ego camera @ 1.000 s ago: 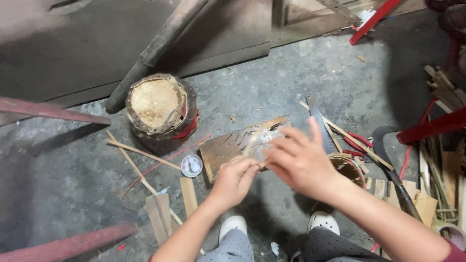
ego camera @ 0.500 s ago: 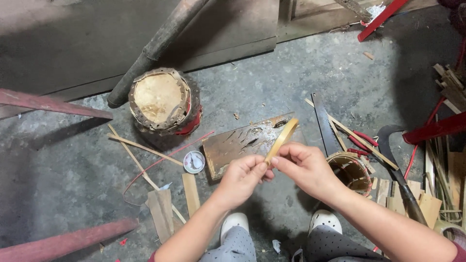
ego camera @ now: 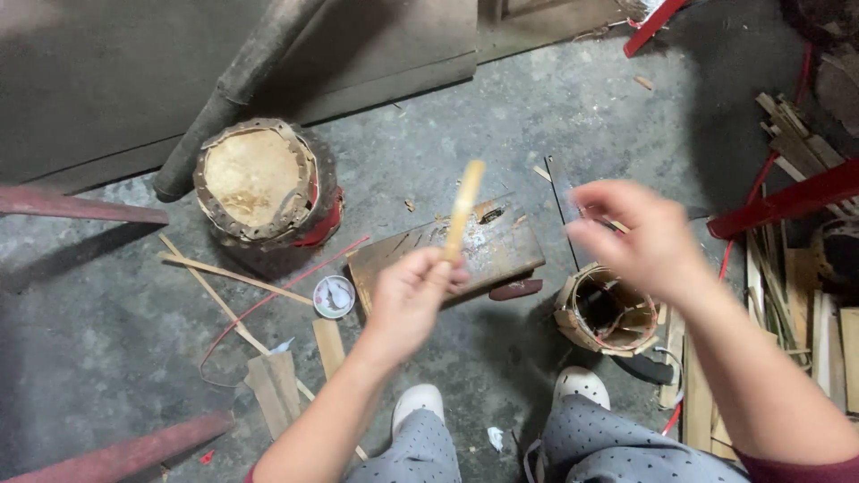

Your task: Assembling wooden slats into a cylindrical drum shell and using a curved blade to shave and shape the exterior surface.

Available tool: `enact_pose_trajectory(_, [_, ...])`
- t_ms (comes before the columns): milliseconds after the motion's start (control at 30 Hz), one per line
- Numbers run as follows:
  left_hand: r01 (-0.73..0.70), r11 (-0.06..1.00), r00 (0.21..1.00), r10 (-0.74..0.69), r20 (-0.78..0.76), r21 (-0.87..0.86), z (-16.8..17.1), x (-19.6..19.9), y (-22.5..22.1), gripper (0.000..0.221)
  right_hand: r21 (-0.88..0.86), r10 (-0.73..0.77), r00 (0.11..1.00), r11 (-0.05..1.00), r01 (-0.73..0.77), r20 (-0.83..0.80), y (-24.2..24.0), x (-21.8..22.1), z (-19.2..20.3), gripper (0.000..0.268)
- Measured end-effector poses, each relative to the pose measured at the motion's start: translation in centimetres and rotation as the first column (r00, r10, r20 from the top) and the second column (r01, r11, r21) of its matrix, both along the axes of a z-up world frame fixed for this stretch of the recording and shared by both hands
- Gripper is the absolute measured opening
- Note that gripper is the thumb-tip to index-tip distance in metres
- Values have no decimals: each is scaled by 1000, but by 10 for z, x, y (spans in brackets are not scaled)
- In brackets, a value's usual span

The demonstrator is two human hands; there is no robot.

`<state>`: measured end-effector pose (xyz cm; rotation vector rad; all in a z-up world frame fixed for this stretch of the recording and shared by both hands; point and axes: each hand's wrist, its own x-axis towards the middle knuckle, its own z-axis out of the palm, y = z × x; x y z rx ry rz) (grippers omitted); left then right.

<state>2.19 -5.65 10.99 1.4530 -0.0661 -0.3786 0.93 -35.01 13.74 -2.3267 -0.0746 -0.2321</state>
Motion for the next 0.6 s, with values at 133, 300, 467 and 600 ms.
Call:
enact_pose_trajectory(133, [-38,999,995,39,-90,15,-34,-1,15,20,-450,-294,889,886,115,-351,-92,-14,-74,70])
enact_pose_trajectory(300, [-54,998,996,52,-74,-20,-42,-2,11,21,-348,-346,418,934,75,-840,-135,-62,-159,106])
enact_pose_trajectory(467, [-74,997,994,70,-87,-38,-49,-4,11,22,-281,-355,366,929,240,-860,-115,-75,-149,65])
enact_pose_trajectory(600, [-113,993,986,107,-130,-39,-56,-5,11,22,-386,-419,340,908,165,-842,-109,-72,-145,60])
